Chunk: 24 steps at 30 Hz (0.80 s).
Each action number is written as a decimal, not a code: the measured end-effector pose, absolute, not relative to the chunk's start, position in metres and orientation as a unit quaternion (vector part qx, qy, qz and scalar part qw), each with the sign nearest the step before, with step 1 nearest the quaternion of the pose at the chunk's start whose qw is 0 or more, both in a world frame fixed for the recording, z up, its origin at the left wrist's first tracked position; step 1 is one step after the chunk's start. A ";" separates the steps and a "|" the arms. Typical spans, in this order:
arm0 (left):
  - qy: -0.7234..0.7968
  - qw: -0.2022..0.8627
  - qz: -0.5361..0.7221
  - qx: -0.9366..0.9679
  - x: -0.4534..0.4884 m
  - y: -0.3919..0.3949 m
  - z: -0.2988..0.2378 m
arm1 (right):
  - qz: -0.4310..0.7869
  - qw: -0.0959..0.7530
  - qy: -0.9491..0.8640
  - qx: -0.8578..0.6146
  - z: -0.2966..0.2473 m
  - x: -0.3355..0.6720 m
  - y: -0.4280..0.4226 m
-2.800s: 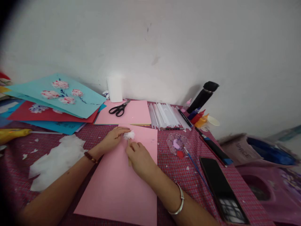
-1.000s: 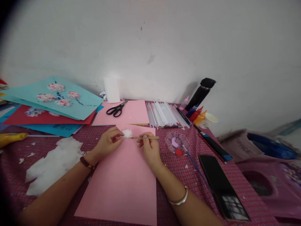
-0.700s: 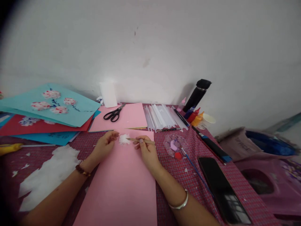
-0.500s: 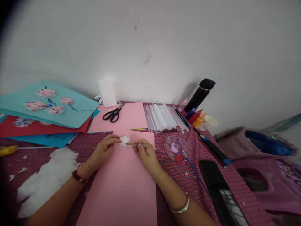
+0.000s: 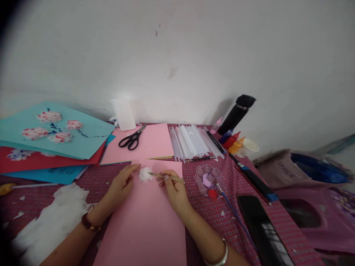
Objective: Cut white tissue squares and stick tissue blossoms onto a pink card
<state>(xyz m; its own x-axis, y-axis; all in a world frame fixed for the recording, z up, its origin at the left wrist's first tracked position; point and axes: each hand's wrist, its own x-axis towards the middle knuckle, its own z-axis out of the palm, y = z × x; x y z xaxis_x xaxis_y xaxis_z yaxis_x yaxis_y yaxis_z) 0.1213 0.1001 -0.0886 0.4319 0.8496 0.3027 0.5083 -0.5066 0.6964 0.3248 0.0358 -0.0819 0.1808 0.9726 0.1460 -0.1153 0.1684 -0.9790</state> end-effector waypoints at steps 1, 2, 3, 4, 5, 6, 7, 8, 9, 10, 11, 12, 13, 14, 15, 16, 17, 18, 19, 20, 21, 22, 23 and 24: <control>0.414 0.257 0.313 0.815 0.121 0.100 -0.090 | 0.450 0.610 -0.459 -0.463 -0.083 0.325 0.036; 0.407 0.254 0.307 0.822 0.121 0.100 -0.091 | 0.454 0.612 -0.455 -0.461 -0.083 0.325 0.036; 0.403 0.257 0.307 0.823 0.121 0.100 -0.091 | 0.454 0.620 -0.447 -0.458 -0.083 0.325 0.035; 0.400 0.266 0.314 0.819 0.121 0.100 -0.092 | 0.454 0.629 -0.436 -0.456 -0.082 0.326 0.035; 0.396 0.278 0.326 0.812 0.120 0.101 -0.093 | 0.453 0.638 -0.424 -0.455 -0.082 0.326 0.035; 0.395 0.294 0.339 0.802 0.119 0.101 -0.093 | 0.453 0.646 -0.413 -0.455 -0.081 0.327 0.035; 0.394 0.310 0.352 0.791 0.119 0.102 -0.092 | 0.453 0.650 -0.406 -0.455 -0.080 0.327 0.035; 0.394 0.327 0.363 0.778 0.119 0.102 -0.092 | 0.455 0.649 -0.405 -0.455 -0.079 0.328 0.035; 0.397 0.344 0.375 0.764 0.119 0.102 -0.091 | 0.458 0.643 -0.411 -0.457 -0.079 0.328 0.035; 0.407 0.363 0.388 0.743 0.120 0.102 -0.090 | 0.461 0.632 -0.421 -0.459 -0.078 0.328 0.035; 0.421 0.385 0.405 0.714 0.121 0.103 -0.089 | 0.465 0.619 -0.434 -0.461 -0.077 0.327 0.035; 0.438 0.414 0.426 0.675 0.122 0.103 -0.088 | 0.469 0.608 -0.443 -0.463 -0.077 0.327 0.035; 0.455 0.447 0.450 0.625 0.123 0.104 -0.087 | 0.474 0.603 -0.443 -0.464 -0.077 0.327 0.035; 0.468 0.487 0.477 0.562 0.124 0.105 -0.085 | 0.478 0.610 -0.431 -0.462 -0.078 0.327 0.035; 0.476 0.532 0.504 0.486 0.123 0.108 -0.082 | 0.482 0.628 -0.408 -0.455 -0.078 0.327 0.036; 0.476 0.575 0.528 0.405 0.121 0.110 -0.078 | 0.488 0.651 -0.376 -0.444 -0.079 0.328 0.037; 0.471 0.609 0.546 0.332 0.118 0.113 -0.072 | 0.497 0.676 -0.338 -0.427 -0.080 0.330 0.038; 0.465 0.629 0.559 0.275 0.113 0.116 -0.064 | 0.510 0.695 -0.301 -0.409 -0.080 0.331 0.040; 0.460 0.639 0.568 0.238 0.108 0.119 -0.055 | 0.525 0.707 -0.269 -0.391 -0.081 0.332 0.042; 0.458 0.640 0.575 0.224 0.102 0.122 -0.045 | 0.539 0.712 -0.245 -0.377 -0.081 0.334 0.043; 0.456 0.635 0.581 0.227 0.097 0.122 -0.034 | 0.551 0.715 -0.227 -0.366 -0.080 0.334 0.045; 0.453 0.628 0.586 0.240 0.092 0.122 -0.024 | 0.557 0.718 -0.215 -0.359 -0.080 0.335 0.046; 0.450 0.625 0.587 0.252 0.088 0.119 -0.014 | 0.561 0.719 -0.207 -0.354 -0.079 0.335 0.046; 0.451 0.621 0.584 0.264 0.086 0.114 -0.007 | 0.563 0.720 -0.202 -0.351 -0.079 0.336 0.047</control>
<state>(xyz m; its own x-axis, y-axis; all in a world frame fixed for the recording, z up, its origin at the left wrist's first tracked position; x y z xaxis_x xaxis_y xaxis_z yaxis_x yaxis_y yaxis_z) 0.0857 0.1139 -0.0067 -0.0890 0.9638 -0.2513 -0.4879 0.1778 0.8546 0.3356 0.0466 -0.0789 0.2839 0.9533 -0.1034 -0.6696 0.1199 -0.7330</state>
